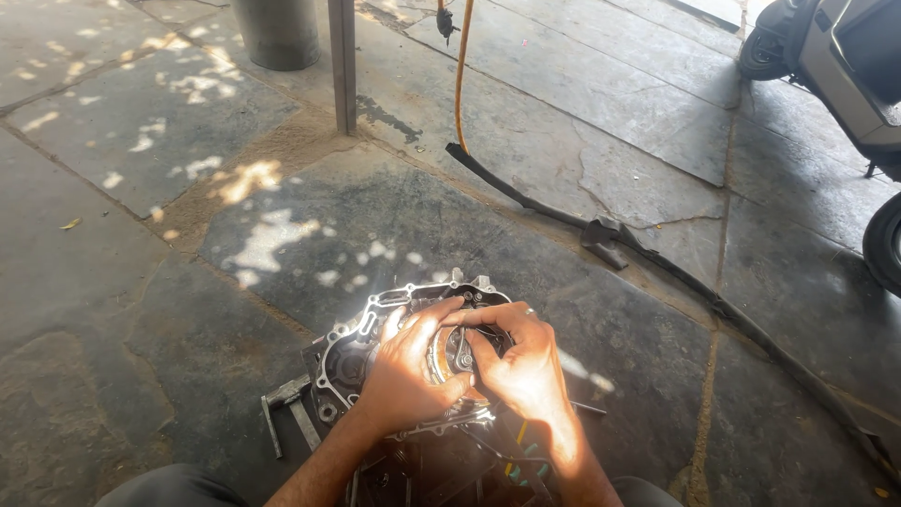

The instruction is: Repairing or reassembling a motorcycle engine component.

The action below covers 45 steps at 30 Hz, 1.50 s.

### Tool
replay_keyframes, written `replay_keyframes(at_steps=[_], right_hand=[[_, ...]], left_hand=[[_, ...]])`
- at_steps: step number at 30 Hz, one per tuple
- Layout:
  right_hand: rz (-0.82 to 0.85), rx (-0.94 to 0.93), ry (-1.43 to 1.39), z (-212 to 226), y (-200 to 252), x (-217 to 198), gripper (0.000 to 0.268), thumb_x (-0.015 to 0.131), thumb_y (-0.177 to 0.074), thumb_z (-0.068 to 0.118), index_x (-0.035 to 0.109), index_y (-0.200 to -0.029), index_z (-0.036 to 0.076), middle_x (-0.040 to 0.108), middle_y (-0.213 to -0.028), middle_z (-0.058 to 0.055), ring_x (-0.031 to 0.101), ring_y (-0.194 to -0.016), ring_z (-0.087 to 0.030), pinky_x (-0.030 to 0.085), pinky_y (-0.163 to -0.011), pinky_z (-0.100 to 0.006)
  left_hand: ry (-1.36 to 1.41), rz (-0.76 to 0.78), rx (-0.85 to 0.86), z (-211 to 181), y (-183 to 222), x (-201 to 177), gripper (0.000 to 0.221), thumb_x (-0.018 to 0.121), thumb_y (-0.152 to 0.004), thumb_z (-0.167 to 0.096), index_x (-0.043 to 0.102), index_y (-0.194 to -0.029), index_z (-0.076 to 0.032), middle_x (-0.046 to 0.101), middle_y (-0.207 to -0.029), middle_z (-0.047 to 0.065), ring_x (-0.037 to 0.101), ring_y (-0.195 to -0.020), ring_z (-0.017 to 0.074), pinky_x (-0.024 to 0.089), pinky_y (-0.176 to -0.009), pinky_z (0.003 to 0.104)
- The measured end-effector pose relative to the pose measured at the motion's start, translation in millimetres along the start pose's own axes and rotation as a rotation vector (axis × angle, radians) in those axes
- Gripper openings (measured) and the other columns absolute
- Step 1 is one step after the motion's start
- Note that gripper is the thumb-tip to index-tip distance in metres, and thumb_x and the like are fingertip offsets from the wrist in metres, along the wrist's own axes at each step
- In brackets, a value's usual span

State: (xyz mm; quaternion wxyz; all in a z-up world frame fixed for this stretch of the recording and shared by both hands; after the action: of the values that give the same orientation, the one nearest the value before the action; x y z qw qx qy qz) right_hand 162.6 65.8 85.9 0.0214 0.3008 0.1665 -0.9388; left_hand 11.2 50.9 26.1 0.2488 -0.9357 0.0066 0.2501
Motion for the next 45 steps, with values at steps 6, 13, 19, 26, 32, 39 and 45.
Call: replay_keyframes(at_steps=[6,13,19,26,32,39,45], right_hand=[[-0.013,-0.145,-0.033,8.6,0.9,-1.1,0.019,0.076,-0.080,0.009,0.081,-0.098,0.011,0.080,-0.095,-0.008,0.072,-0.092,-0.020,0.057,-0.082,-0.034],[-0.049,-0.031,-0.002,-13.6,1.2,-2.0,0.018,0.076,-0.080,0.012,0.079,-0.098,0.010,0.078,-0.092,-0.008,0.074,-0.085,-0.018,0.058,-0.075,-0.032],[-0.050,-0.009,0.098,-5.1,0.1,2.6,0.019,0.084,-0.076,0.016,0.081,-0.095,0.011,0.078,-0.087,-0.008,0.072,-0.082,-0.020,0.056,-0.074,-0.034],[-0.030,0.014,0.021,-12.6,2.1,4.2,0.021,0.076,-0.079,0.015,0.079,-0.100,0.013,0.077,-0.093,-0.007,0.075,-0.084,-0.020,0.059,-0.074,-0.034],[-0.071,-0.043,0.125,-1.1,0.3,1.6,0.021,0.086,-0.076,0.017,0.081,-0.096,0.010,0.079,-0.089,-0.010,0.073,-0.084,-0.023,0.056,-0.074,-0.034],[-0.027,0.051,-0.060,-10.5,2.0,1.8,0.023,0.074,-0.078,0.013,0.078,-0.101,0.010,0.078,-0.096,-0.009,0.077,-0.084,-0.021,0.059,-0.073,-0.034],[-0.081,0.018,0.028,-3.8,-0.6,2.5,0.017,0.081,-0.078,0.014,0.081,-0.095,0.010,0.081,-0.090,-0.010,0.076,-0.083,-0.021,0.058,-0.074,-0.033]], left_hand=[[-0.002,-0.006,-0.008,1.7,1.1,1.0,0.090,0.084,-0.063,-0.025,0.049,-0.145,-0.010,0.064,-0.140,0.010,0.060,-0.131,0.0290,0.026,-0.120,0.061],[0.020,0.017,-0.027,-0.9,0.4,-0.6,0.093,0.086,-0.063,-0.024,0.047,-0.146,-0.011,0.063,-0.141,0.010,0.058,-0.133,0.0302,0.024,-0.119,0.062],[0.018,0.018,-0.027,-0.9,2.8,-0.6,0.093,0.086,-0.064,-0.024,0.047,-0.148,-0.011,0.062,-0.145,0.009,0.058,-0.135,0.0301,0.023,-0.119,0.063],[0.017,0.032,-0.047,-2.5,-0.3,-2.2,0.095,0.087,-0.062,-0.024,0.047,-0.147,-0.012,0.062,-0.144,0.008,0.058,-0.134,0.0295,0.024,-0.118,0.063],[0.006,0.020,-0.049,-0.1,-0.1,-0.2,0.093,0.088,-0.064,-0.027,0.048,-0.147,-0.013,0.063,-0.142,0.008,0.060,-0.133,0.0279,0.025,-0.118,0.063],[0.024,0.006,-0.058,-2.9,-0.5,3.0,0.095,0.090,-0.063,-0.031,0.048,-0.146,-0.012,0.065,-0.138,0.007,0.060,-0.131,0.0280,0.027,-0.118,0.062],[0.000,-0.006,0.001,-2.8,0.4,-3.4,0.090,0.085,-0.064,-0.023,0.050,-0.146,-0.009,0.065,-0.142,0.011,0.060,-0.134,0.0298,0.025,-0.118,0.062]])
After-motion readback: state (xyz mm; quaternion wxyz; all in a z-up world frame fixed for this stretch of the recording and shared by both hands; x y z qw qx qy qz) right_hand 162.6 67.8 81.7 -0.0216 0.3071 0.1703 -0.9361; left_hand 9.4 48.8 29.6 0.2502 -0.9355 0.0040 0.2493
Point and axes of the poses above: each hand's wrist, its own y-axis away from the middle knuckle, its own x-axis out of the palm, z = x × y, the point moved 5 cm from there along -y, towards the middle knuckle
